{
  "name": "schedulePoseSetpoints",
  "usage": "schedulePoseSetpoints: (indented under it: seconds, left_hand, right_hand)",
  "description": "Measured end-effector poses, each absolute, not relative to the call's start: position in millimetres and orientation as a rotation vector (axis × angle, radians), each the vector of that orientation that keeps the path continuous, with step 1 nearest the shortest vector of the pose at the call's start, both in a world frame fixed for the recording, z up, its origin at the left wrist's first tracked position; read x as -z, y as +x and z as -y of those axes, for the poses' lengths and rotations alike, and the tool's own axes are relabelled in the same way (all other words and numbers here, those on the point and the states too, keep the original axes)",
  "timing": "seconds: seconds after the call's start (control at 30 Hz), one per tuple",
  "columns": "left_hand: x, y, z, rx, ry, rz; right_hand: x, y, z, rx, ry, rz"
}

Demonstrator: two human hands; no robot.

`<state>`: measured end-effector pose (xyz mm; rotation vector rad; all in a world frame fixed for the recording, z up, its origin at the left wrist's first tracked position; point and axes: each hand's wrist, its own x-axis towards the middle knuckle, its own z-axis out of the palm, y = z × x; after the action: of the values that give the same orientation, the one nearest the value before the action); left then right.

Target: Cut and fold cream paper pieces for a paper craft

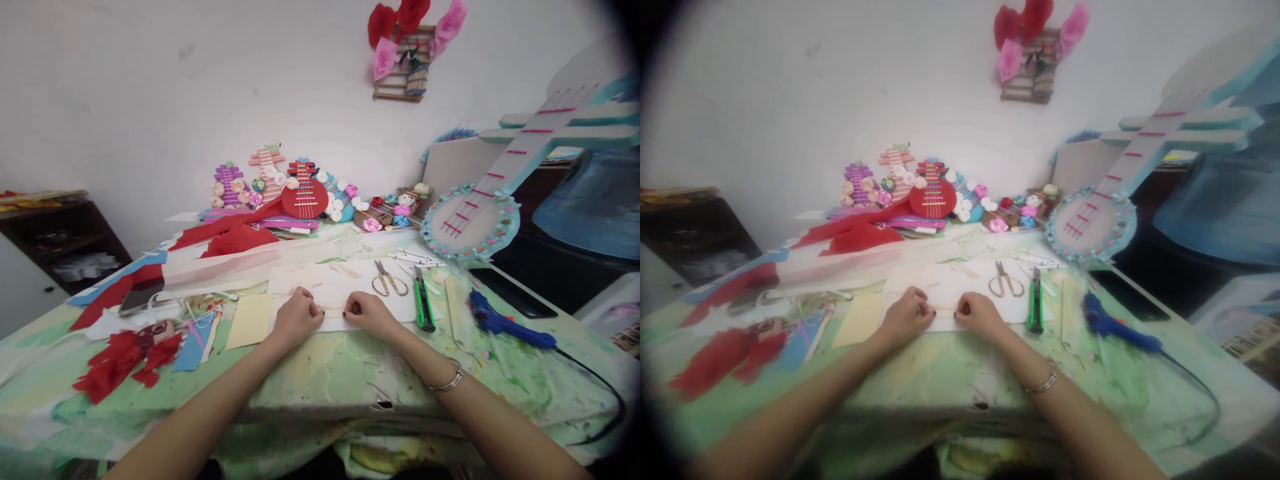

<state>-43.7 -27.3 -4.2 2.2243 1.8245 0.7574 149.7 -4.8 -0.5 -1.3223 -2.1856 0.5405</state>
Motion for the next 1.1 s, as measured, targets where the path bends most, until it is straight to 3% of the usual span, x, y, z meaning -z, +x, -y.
schedulePoseSetpoints:
  seconds: [1.1]
  left_hand:
    - [10, -62, 22, -0.891, 2.063, -1.585]
  right_hand:
    - [2, 154, 7, -0.491, -1.249, 2.276]
